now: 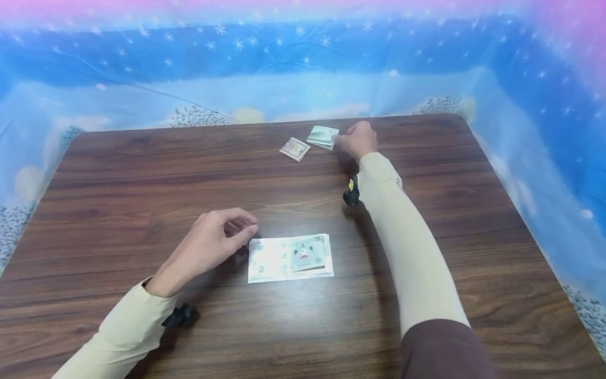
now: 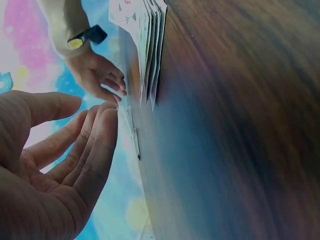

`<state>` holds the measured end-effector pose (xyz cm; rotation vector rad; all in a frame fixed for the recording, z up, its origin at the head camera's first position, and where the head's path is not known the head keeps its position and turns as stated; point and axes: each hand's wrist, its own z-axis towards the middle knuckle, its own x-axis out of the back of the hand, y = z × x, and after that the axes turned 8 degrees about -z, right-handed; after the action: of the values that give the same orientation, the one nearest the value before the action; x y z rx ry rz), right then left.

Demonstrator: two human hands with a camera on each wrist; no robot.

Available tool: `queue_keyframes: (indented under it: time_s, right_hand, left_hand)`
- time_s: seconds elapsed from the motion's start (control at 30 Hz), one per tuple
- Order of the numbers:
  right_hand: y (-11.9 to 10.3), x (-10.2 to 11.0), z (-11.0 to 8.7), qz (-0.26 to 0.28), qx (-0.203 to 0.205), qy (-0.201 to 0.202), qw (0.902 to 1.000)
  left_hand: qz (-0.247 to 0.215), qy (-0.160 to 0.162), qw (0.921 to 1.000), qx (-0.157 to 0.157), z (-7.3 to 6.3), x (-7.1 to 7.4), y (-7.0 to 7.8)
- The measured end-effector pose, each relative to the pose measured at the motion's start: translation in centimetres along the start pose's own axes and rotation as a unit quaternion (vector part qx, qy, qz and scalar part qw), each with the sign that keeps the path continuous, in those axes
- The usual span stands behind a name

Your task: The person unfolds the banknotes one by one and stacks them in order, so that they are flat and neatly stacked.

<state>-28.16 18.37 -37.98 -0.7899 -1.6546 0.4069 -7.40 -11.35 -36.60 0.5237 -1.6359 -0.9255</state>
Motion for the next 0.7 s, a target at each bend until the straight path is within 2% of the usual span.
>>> queue_keyframes:
  time_s: [0.23, 0.5, 0.7]
  right_hand:
    - [-1.0, -1.0, 0.8, -0.021, 0.003, 0.006, 0.9998]
    - [-1.1, -2.3, 1.0, -0.08, 0.013, 0.025, 0.9964]
    - [-1.3, -2.5, 0.7, -0.081, 0.005, 0.026, 0.9964]
  left_hand:
    - [-0.004, -0.001, 0.9999, -0.01, 0.1, 0.1, -0.1]
    - [-0.006, -0.004, 0.9999, -0.008, 0.0, 0.2, 0.0]
    - [-0.007, -0.004, 1.0, -0.005, -0.1, 0.3, 0.0]
